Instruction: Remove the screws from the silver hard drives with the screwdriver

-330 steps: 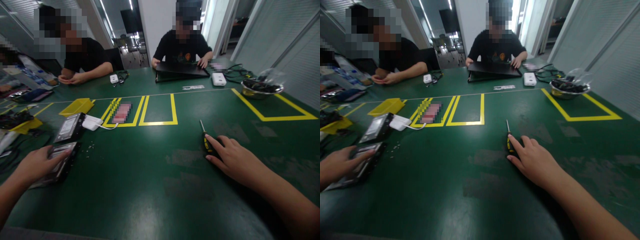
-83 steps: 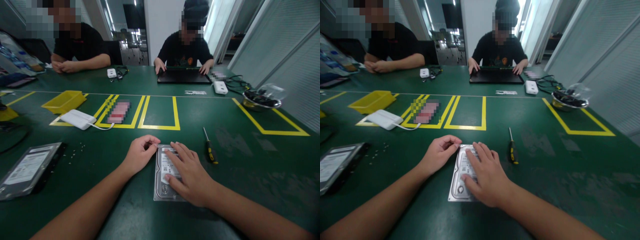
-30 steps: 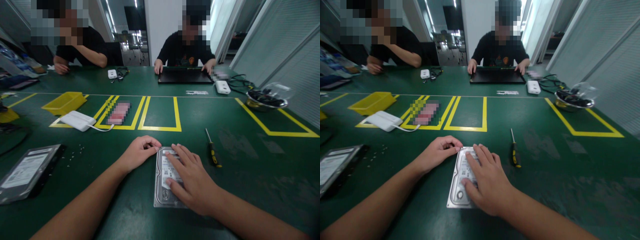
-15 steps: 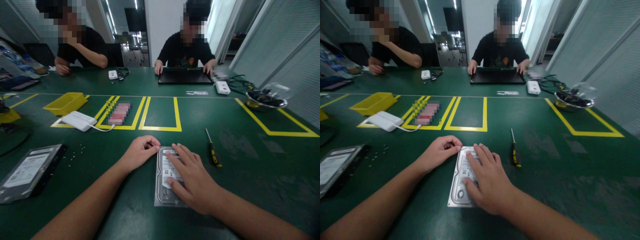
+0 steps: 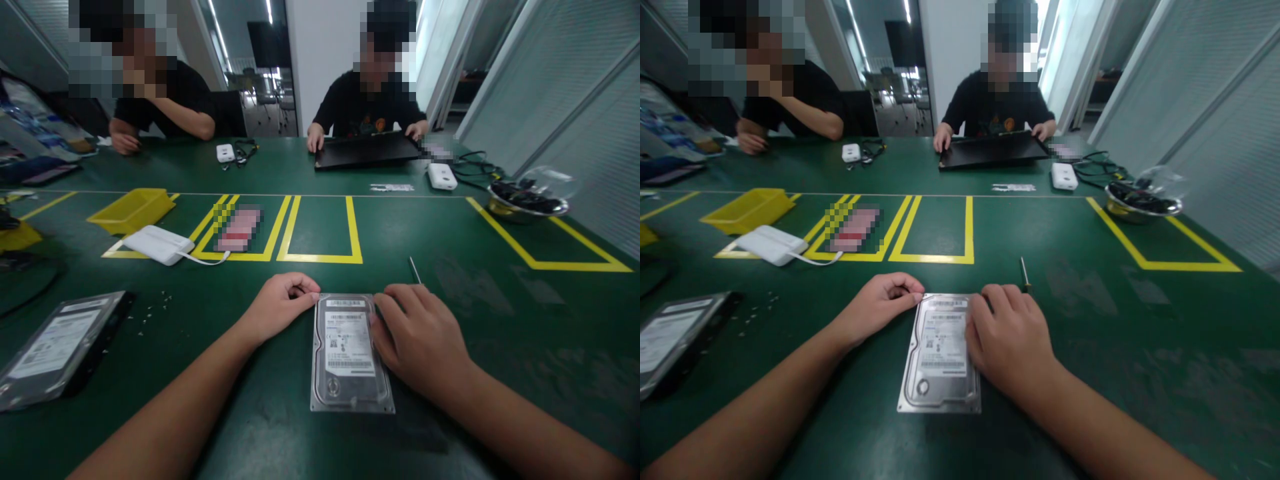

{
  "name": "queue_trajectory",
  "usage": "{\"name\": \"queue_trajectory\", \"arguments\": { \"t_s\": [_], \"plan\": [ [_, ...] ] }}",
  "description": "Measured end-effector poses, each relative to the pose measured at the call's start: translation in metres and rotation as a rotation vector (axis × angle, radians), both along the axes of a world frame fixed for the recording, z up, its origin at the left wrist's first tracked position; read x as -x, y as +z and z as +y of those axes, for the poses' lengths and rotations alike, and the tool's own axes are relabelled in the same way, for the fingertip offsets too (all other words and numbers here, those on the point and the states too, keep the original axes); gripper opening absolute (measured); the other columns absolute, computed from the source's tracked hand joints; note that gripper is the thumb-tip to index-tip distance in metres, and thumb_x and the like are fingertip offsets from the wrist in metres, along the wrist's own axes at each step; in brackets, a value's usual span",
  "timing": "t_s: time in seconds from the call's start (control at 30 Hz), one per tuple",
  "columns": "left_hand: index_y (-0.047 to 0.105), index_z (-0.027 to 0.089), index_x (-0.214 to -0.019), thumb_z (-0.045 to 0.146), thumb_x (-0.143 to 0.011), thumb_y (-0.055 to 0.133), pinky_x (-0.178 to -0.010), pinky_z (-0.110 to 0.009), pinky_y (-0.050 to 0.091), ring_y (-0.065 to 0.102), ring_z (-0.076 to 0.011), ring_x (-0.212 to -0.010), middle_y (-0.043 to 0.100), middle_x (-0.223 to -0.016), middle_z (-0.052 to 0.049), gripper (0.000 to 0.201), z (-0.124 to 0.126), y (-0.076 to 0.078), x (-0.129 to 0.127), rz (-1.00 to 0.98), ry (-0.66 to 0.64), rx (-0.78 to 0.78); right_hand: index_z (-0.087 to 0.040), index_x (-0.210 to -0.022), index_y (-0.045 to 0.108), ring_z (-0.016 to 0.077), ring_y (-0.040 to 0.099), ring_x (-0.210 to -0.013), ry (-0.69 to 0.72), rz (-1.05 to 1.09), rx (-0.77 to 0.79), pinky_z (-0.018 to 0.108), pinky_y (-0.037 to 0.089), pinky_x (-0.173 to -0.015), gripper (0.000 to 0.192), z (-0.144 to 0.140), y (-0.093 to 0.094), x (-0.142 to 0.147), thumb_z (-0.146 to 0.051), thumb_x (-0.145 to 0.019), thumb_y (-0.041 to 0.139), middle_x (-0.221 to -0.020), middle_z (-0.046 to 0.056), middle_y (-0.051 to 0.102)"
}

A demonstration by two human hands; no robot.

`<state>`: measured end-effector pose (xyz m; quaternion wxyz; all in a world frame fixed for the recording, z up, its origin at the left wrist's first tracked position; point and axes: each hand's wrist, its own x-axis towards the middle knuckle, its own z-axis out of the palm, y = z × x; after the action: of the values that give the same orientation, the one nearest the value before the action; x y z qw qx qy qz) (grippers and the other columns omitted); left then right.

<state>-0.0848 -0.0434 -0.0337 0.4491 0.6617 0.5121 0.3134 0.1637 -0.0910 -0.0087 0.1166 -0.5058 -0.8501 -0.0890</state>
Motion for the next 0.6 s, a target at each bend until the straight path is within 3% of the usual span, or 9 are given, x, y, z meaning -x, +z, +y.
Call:
{"name": "queue_trajectory", "arguments": {
  "t_s": [0.17,0.33,0.47,0.6],
  "plan": [
    [0.069,0.015,-0.093,0.029,-0.083,0.068,-0.067,-0.027,0.052,0.067,-0.0154,-0.076,0.073,-0.088,-0.006,0.018,-0.001,0.001,0.002,-0.030,-0.002,0.008,-0.018,-0.091,0.058,0.0323,0.059,-0.085,-0.271,-0.284,-0.091,0.038,0.041,-0.059,0.025,0.014,0.012,-0.019,-0.029,-0.095,0.037,-0.091,0.015,0.061],
    [0.069,0.014,-0.096,0.028,-0.082,0.069,-0.076,-0.031,0.056,0.069,-0.0174,-0.083,0.073,-0.092,-0.008,0.019,-0.001,0.000,0.005,-0.021,-0.004,-0.017,-0.016,-0.100,0.052,0.0311,0.068,-0.075,-0.447,-0.252,0.151,0.032,0.032,-0.046,0.030,0.027,0.009,-0.039,-0.036,-0.099,0.030,-0.087,0.014,0.065],
    [0.069,0.015,-0.098,0.028,-0.083,0.069,-0.085,-0.035,0.056,0.069,-0.0187,-0.092,0.073,-0.100,-0.009,0.020,-0.001,-0.003,0.006,0.017,-0.013,-0.066,-0.017,-0.108,0.048,0.0335,0.072,-0.077,-0.475,-0.209,0.345,0.036,0.043,-0.052,0.030,0.030,0.005,-0.045,-0.039,-0.100,0.030,-0.087,0.011,0.069],
    [0.070,0.016,-0.099,0.028,-0.086,0.066,-0.086,-0.036,0.056,0.069,-0.0186,-0.092,0.072,-0.101,-0.008,0.019,-0.001,-0.003,0.005,0.045,-0.009,-0.114,-0.017,-0.116,0.045,0.0348,0.073,-0.077,-0.417,-0.245,0.393,0.040,0.048,-0.054,0.028,0.022,0.004,-0.039,-0.034,-0.098,0.031,-0.087,0.010,0.070]
  ]
}}
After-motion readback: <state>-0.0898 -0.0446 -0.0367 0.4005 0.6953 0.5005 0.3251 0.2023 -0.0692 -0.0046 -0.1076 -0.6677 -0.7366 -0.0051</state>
